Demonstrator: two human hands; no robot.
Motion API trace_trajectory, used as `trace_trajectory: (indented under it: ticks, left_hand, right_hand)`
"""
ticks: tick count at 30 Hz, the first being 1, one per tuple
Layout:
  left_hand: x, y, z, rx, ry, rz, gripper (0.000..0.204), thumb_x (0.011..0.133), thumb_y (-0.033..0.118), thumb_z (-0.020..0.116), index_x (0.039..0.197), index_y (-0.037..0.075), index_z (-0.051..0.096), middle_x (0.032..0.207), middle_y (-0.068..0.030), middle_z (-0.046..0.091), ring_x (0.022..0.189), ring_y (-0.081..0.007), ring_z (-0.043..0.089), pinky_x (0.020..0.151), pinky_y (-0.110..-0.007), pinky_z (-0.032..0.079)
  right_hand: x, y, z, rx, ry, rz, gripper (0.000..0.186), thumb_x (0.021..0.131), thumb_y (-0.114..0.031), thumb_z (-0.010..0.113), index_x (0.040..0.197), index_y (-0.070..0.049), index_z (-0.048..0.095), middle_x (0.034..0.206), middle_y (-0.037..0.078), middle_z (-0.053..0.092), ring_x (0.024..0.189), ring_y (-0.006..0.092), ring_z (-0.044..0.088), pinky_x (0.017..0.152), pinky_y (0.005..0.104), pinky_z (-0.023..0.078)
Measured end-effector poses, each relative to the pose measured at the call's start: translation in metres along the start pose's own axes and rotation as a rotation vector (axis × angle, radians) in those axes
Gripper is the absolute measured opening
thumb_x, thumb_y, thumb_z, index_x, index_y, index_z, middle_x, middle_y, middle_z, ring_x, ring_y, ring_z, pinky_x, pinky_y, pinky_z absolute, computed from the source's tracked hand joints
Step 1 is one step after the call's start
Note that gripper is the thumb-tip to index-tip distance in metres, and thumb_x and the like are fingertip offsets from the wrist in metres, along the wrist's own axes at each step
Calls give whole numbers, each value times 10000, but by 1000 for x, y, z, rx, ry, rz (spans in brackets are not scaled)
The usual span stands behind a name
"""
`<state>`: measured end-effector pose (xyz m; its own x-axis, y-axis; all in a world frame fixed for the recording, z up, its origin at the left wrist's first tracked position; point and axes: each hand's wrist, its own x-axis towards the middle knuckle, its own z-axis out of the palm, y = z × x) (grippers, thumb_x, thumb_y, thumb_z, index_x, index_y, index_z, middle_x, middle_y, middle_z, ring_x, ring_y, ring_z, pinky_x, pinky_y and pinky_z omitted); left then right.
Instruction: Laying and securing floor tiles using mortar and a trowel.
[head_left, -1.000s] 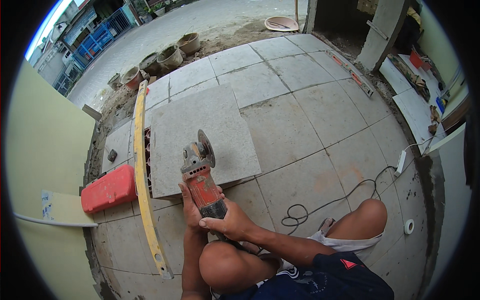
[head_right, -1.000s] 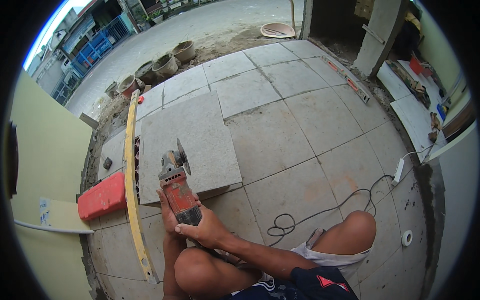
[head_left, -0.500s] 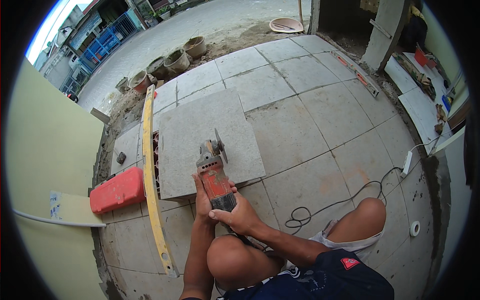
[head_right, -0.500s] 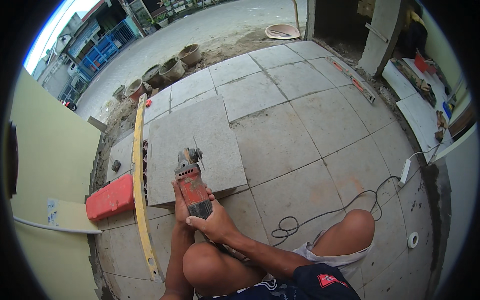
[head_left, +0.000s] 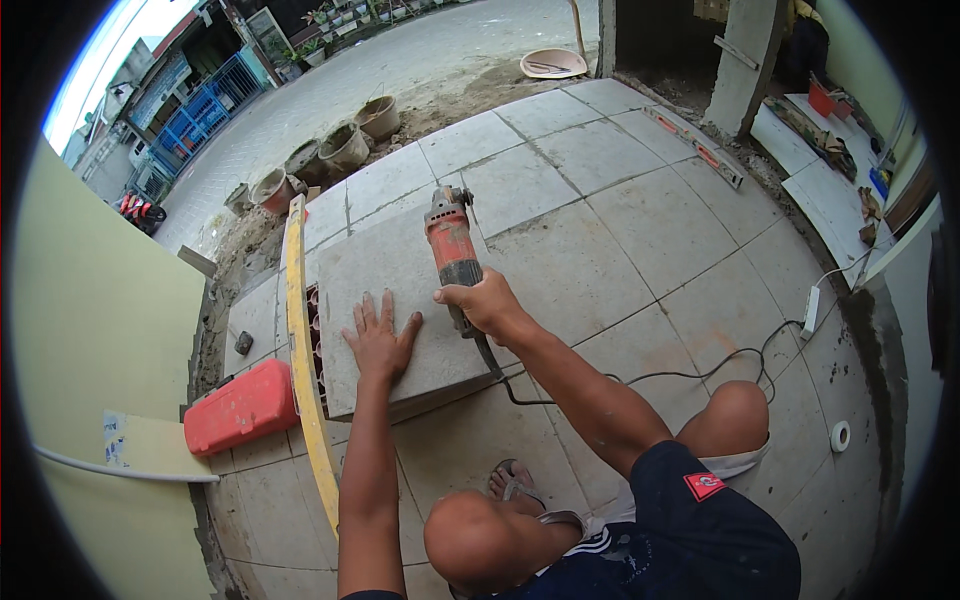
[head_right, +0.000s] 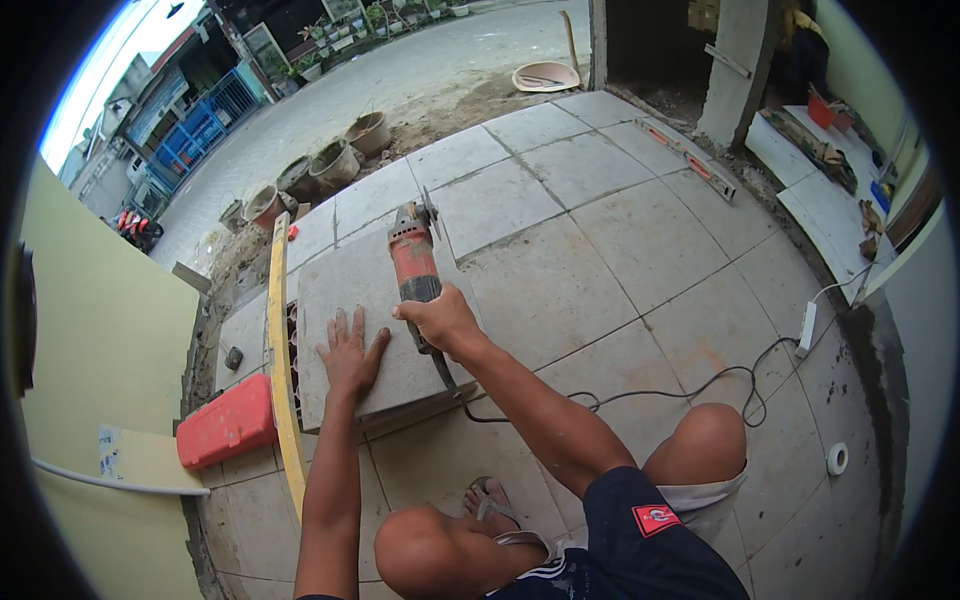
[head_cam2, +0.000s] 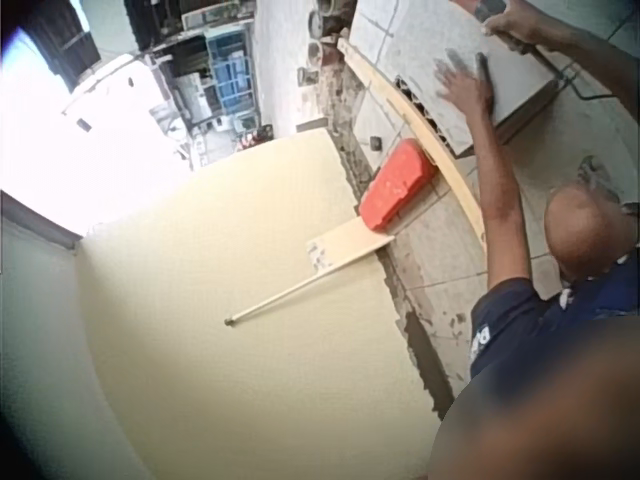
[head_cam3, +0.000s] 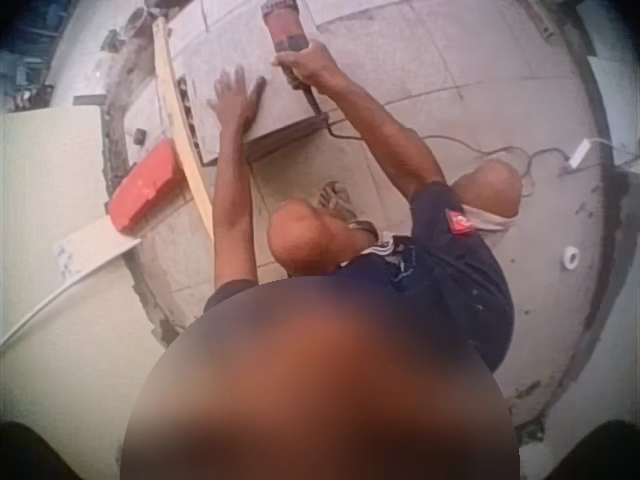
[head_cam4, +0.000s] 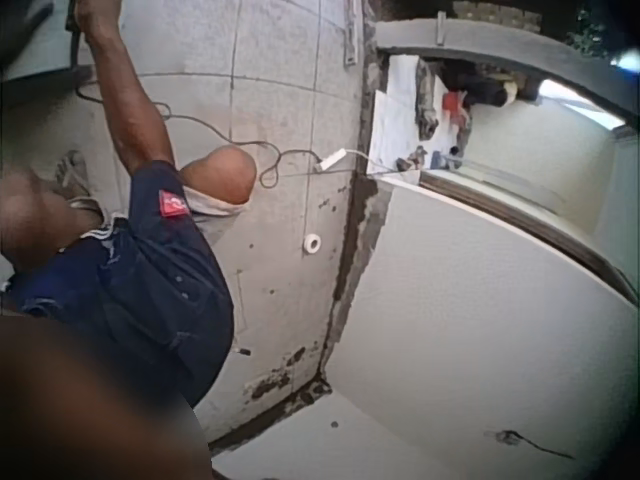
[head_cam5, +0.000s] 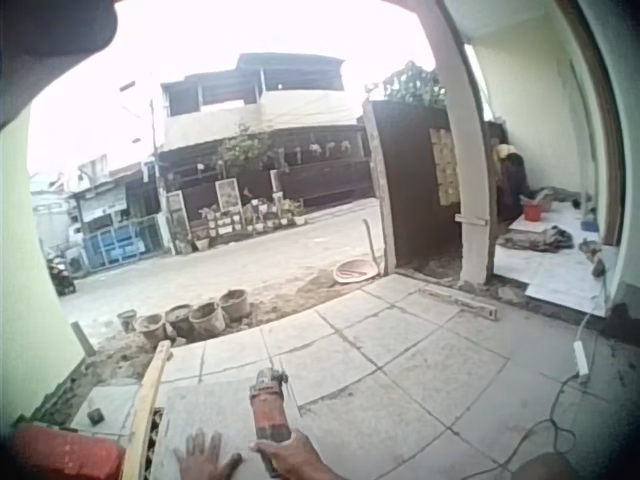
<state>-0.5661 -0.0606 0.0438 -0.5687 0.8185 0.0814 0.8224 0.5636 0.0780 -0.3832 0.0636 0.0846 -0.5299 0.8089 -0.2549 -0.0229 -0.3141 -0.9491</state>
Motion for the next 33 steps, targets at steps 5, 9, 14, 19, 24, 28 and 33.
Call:
trace_trajectory:
  ticks: [5,9,14,19,24,28,33]
  left_hand:
    - [5,11,-5,-24,-106,-9,887,922,754,453,1624,248,255,1696,-150,150,1567,-358,104,1188,-690,22]
    - [5,9,-8,-42,-134,-36,925,897,788,446,1625,251,251,1698,-144,139,1570,-359,78,1200,-671,-14]
    - [7,8,-10,-26,-136,-45,928,895,787,456,1625,252,250,1700,-138,134,1571,-358,67,1199,-673,-17]
    - [10,10,-8,-32,-148,-40,929,893,785,466,1625,255,247,1700,-136,133,1572,-358,65,1197,-676,-21]
    - [7,8,-6,-24,-133,-32,936,889,789,466,1626,257,242,1699,-139,138,1571,-358,74,1196,-679,-15]
    - [4,8,-4,-33,-149,-41,940,885,796,463,1625,257,248,1698,-139,142,1571,-357,77,1196,-680,-10]
    - [10,7,-3,-18,-123,-38,925,891,786,471,1620,256,263,1694,-140,159,1569,-358,89,1197,-678,9]
  right_hand:
    - [66,-11,-15,-53,14,65,401,685,-285,850,839,31,657,786,92,665,617,154,595,516,332,474]
    - [92,-13,-16,-197,62,87,505,680,-314,852,935,91,692,809,112,678,625,186,611,541,348,482]
    - [113,-15,-14,-175,17,134,578,679,-321,858,1010,119,681,860,125,685,666,198,624,581,360,495]
    - [129,-16,-12,-107,15,155,569,684,-302,860,1025,114,675,877,127,682,682,200,627,587,361,496]
    - [132,-20,-11,-96,28,173,533,694,-271,852,1024,102,662,857,114,671,665,200,614,577,364,489]
    - [135,-20,-11,-101,7,201,534,703,-269,849,1041,95,654,877,118,664,670,204,608,580,372,486]
    - [140,-23,-9,-101,7,230,581,707,-278,862,1092,90,630,931,128,652,725,225,613,617,389,489]
